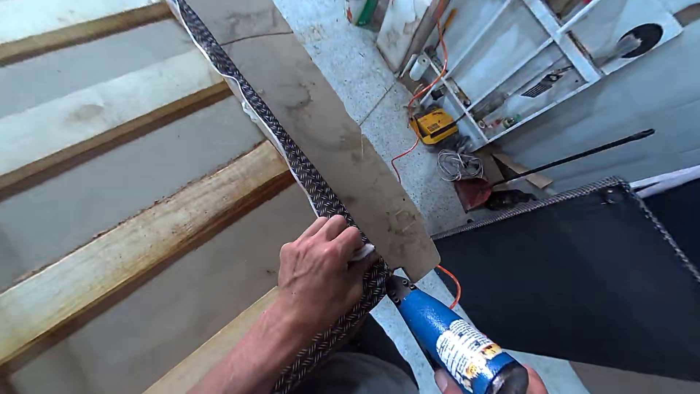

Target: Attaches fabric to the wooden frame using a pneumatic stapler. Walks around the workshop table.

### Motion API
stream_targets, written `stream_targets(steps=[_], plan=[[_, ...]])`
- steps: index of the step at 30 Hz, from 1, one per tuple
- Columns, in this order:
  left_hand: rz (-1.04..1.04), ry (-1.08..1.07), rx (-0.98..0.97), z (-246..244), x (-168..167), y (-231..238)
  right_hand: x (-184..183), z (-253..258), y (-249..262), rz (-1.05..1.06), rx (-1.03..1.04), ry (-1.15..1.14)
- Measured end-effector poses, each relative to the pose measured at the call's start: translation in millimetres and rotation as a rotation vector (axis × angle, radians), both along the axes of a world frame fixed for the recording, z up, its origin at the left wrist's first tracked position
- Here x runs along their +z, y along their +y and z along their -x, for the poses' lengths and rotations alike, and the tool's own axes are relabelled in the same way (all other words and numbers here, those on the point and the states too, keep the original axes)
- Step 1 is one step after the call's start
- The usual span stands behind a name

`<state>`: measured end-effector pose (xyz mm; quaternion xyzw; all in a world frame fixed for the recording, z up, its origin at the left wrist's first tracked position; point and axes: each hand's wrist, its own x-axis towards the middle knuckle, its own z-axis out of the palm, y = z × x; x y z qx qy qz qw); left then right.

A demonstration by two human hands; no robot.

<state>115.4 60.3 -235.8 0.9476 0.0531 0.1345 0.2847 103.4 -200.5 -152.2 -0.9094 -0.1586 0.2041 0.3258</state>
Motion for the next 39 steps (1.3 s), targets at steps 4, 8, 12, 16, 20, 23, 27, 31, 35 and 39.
stream_targets(steps=[4, 8, 12, 16, 20, 23, 27, 31, 35, 39], plan=[[0.008, -0.001, -0.007, 0.5, 0.1, 0.3, 4.3, 0.8, -2.3, 0.046, 0.008, 0.049], [0.012, -0.005, -0.018, -0.4, -1.0, 1.4, 7.4, 9.0, 5.2, 0.048, 0.060, 0.072], [0.018, 0.003, -0.037, -0.9, 0.2, 2.8, 5.8, 20.5, -12.7, -0.004, 0.000, 0.011], [0.004, -0.012, -0.042, -0.4, -1.0, 2.8, 6.7, 43.2, -51.1, -0.202, -0.204, 0.013], [-0.016, 0.022, -0.054, -1.0, 5.7, 1.5, 12.9, 46.1, -34.4, -0.223, -0.260, -0.024], [-0.021, 0.018, -0.039, 0.3, 6.6, -0.9, 10.5, 36.3, -15.9, -0.075, -0.187, -0.034], [-0.007, 0.045, -0.032, -0.9, 8.8, -1.2, 1.8, 18.4, 0.1, 0.040, -0.075, -0.126], [0.021, 0.050, -0.033, -0.8, 7.4, 1.2, -2.3, -0.9, 6.7, 0.112, -0.022, -0.091], [0.022, 0.054, -0.072, -3.5, 5.7, 4.0, 20.2, 6.2, -6.7, -0.016, -0.119, 0.000], [0.193, -0.017, -0.134, -3.7, 5.8, 18.6, 40.8, 35.8, -34.0, -0.303, -0.293, -0.005]])
